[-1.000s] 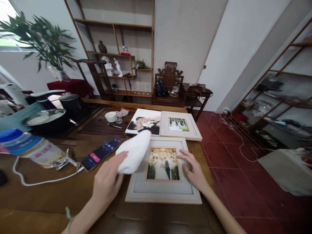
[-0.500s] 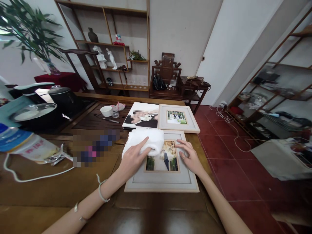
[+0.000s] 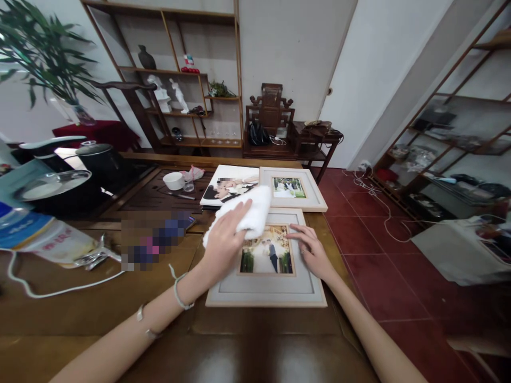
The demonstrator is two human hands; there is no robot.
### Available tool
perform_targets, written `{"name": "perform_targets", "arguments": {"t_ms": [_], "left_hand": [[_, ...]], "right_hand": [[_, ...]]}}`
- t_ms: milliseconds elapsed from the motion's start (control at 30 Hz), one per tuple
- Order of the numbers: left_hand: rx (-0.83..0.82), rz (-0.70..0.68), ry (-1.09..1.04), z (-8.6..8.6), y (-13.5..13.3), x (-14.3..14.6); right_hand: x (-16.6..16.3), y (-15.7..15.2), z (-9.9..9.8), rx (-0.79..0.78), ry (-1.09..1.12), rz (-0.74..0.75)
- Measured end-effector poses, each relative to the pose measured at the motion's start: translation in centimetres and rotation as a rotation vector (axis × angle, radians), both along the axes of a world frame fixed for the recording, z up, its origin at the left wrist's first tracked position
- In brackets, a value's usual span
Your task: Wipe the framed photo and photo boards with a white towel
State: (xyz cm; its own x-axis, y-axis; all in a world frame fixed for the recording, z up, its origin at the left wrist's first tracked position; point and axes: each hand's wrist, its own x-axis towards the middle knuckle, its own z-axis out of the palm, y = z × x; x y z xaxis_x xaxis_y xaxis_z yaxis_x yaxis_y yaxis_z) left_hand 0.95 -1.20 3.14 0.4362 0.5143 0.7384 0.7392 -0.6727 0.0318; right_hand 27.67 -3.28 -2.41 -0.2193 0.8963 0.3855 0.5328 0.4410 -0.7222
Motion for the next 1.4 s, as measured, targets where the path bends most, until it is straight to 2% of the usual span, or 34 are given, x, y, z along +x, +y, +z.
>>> {"name": "perform_targets", "arguments": {"t_ms": [100,200,267,367,433,500,600,700,767,867,967,1100,1400], "left_hand": [[0.064,-0.012,-0.221,2.6,1.3,-1.4],[0.093,-0.054,-0.188,3.5,1.9,-1.9],[0.014,-0.080,0.019,2.4,1.6,-1.3],[-0.162,-0.078,0.360,-1.0,0.4,0.3],[-0.245,-0.041,0.454,-3.0,-0.4,1.3],[-0.291,-0.025,0.459,-4.0,-0.9,1.7],[-0.277,-0.044,0.324,-3.5,-0.7,1.3],[-0.170,-0.016,0.122,-1.9,0.3,0.3],[-0.105,0.008,0.069,-1.2,1.0,-0.2],[-0.110,-0.017,0.210,-1.5,1.7,-0.4],[-0.193,-0.018,0.377,-3.0,2.0,0.0],[-0.268,0.033,0.413,-4.4,2.1,0.5],[-0.371,0.105,0.344,-3.2,2.4,0.3]], "right_hand": [[0.0,0.1,-0.1,0.005,-0.002,-0.011],[-0.1,0.1,0.0,0.007,0.007,-0.019],[-0.1,0.1,0.0,0.000,0.013,-0.020],[-0.2,0.1,0.1,-0.011,0.006,-0.034],[-0.2,0.0,0.1,-0.014,-0.004,-0.040],[-0.2,0.0,0.2,-0.015,-0.010,-0.036],[-0.2,0.0,0.2,-0.013,-0.010,-0.032],[-0.2,0.0,0.2,-0.006,-0.006,-0.031],[-0.2,0.0,0.2,-0.002,-0.006,-0.022],[-0.3,-0.1,0.1,0.005,-0.006,-0.016],[-0.2,-0.2,0.1,-0.007,-0.002,-0.028],[-0.2,-0.4,0.1,-0.031,0.008,-0.032],[-0.2,-0.5,0.2,-0.040,0.016,-0.028]]}}
